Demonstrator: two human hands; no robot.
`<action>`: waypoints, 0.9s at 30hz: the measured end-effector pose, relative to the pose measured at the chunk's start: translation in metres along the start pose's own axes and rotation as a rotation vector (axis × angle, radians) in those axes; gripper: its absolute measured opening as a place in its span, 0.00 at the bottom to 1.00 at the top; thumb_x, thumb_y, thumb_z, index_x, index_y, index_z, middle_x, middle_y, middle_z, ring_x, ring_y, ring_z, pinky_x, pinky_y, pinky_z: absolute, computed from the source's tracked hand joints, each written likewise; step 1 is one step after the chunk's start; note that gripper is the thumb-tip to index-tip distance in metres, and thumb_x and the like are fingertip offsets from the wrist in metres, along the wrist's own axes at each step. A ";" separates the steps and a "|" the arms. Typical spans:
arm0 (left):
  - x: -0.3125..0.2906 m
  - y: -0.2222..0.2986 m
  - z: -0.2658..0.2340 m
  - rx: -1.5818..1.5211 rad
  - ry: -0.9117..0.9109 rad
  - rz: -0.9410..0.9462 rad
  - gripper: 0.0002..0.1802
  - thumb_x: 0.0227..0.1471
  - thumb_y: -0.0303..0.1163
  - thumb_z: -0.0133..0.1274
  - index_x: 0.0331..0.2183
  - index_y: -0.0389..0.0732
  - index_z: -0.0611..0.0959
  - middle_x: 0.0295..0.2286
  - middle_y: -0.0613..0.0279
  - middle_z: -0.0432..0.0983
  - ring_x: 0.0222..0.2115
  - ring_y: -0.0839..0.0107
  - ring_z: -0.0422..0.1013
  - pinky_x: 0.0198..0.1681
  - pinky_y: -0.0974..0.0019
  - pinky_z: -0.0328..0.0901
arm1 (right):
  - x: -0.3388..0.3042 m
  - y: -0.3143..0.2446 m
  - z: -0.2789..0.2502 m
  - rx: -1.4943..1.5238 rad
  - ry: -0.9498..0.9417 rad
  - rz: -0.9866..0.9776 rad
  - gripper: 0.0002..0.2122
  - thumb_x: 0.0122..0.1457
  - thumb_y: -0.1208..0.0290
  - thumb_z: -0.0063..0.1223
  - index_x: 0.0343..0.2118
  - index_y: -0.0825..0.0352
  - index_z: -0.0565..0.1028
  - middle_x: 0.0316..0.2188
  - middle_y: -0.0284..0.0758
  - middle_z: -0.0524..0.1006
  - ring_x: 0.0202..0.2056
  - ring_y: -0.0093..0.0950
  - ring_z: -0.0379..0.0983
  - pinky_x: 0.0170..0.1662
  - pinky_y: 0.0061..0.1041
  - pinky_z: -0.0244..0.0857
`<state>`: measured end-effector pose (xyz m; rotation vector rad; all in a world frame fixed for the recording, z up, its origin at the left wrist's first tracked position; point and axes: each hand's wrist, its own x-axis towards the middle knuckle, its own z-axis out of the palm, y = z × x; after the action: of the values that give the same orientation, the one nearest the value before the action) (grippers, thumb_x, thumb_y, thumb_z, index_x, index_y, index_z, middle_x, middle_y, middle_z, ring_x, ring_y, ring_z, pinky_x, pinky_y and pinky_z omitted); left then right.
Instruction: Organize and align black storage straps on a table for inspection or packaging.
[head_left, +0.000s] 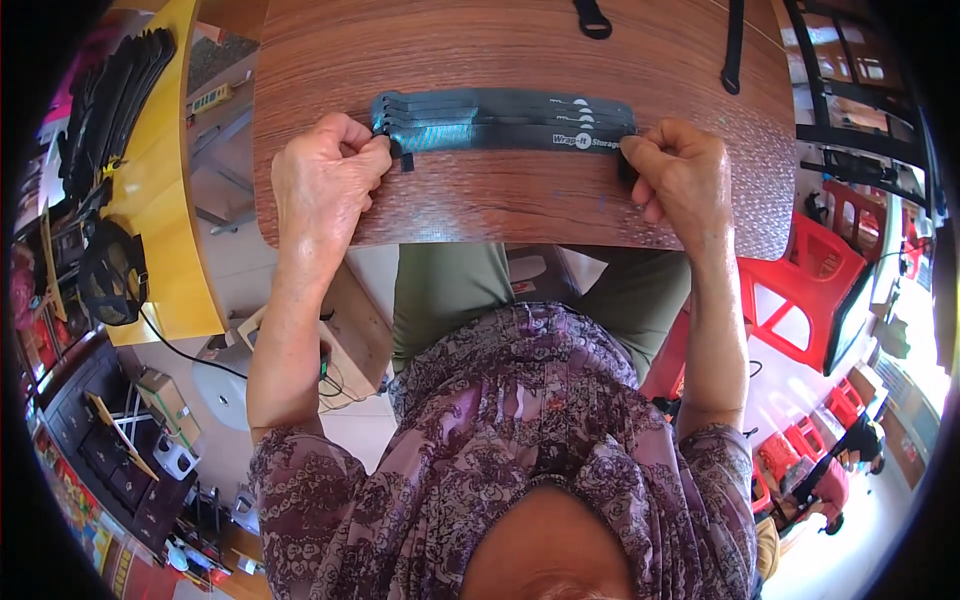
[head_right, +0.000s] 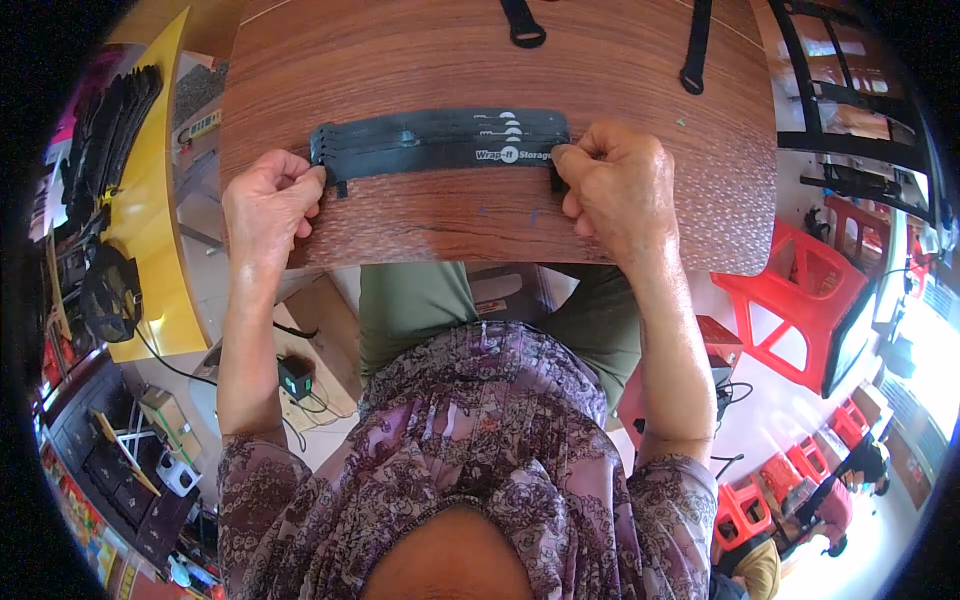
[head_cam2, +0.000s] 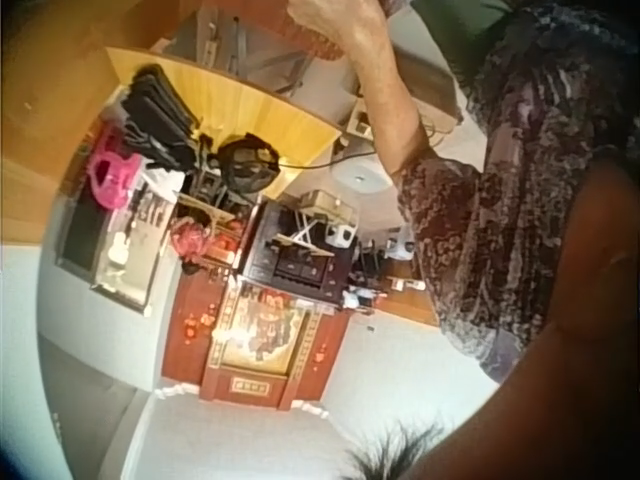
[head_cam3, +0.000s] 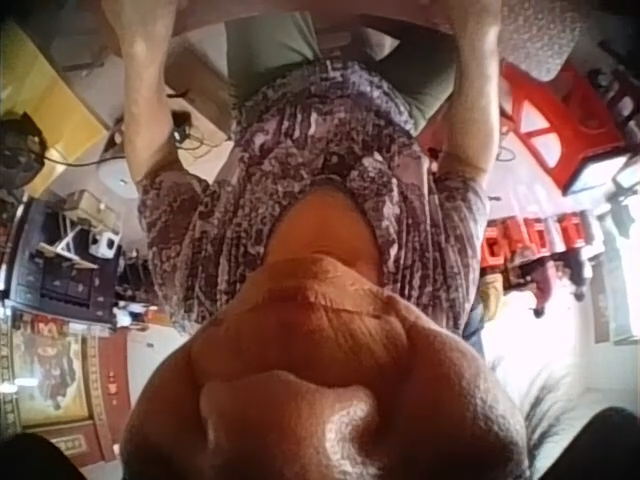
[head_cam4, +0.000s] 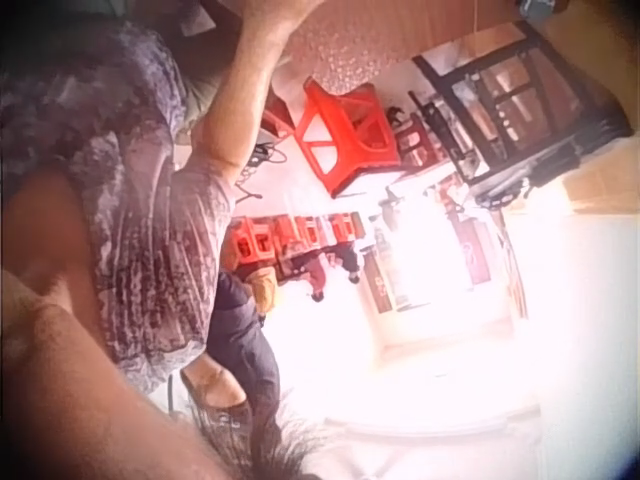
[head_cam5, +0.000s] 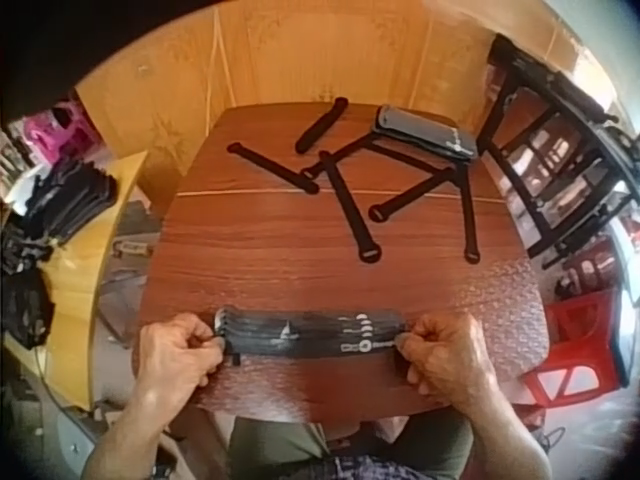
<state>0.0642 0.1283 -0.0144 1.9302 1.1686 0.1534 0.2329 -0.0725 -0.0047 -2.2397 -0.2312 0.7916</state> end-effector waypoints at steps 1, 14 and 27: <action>0.000 0.000 0.000 0.006 -0.003 0.001 0.06 0.41 0.28 0.55 0.21 0.34 0.78 0.12 0.63 0.72 0.10 0.81 0.65 0.14 0.74 0.60 | 0.000 0.000 0.000 0.000 0.003 0.000 0.08 0.49 0.71 0.51 0.20 0.71 0.73 0.10 0.34 0.71 0.10 0.19 0.66 0.14 0.20 0.59; 0.008 -0.009 0.001 0.001 -0.035 -0.055 0.07 0.45 0.32 0.56 0.23 0.41 0.77 0.13 0.71 0.68 0.09 0.86 0.59 0.08 0.80 0.49 | -0.002 0.003 -0.001 -0.090 0.025 -0.091 0.09 0.49 0.70 0.51 0.19 0.71 0.73 0.08 0.37 0.71 0.10 0.25 0.68 0.17 0.24 0.64; 0.007 -0.010 -0.008 -0.072 -0.077 -0.060 0.06 0.44 0.31 0.56 0.23 0.39 0.79 0.14 0.68 0.71 0.10 0.84 0.62 0.10 0.78 0.53 | -0.004 0.001 -0.005 -0.088 -0.025 -0.084 0.10 0.50 0.71 0.50 0.20 0.73 0.73 0.10 0.36 0.72 0.11 0.23 0.68 0.14 0.23 0.62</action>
<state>0.0580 0.1406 -0.0185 1.8204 1.1528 0.0869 0.2325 -0.0777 -0.0010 -2.2865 -0.3763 0.7782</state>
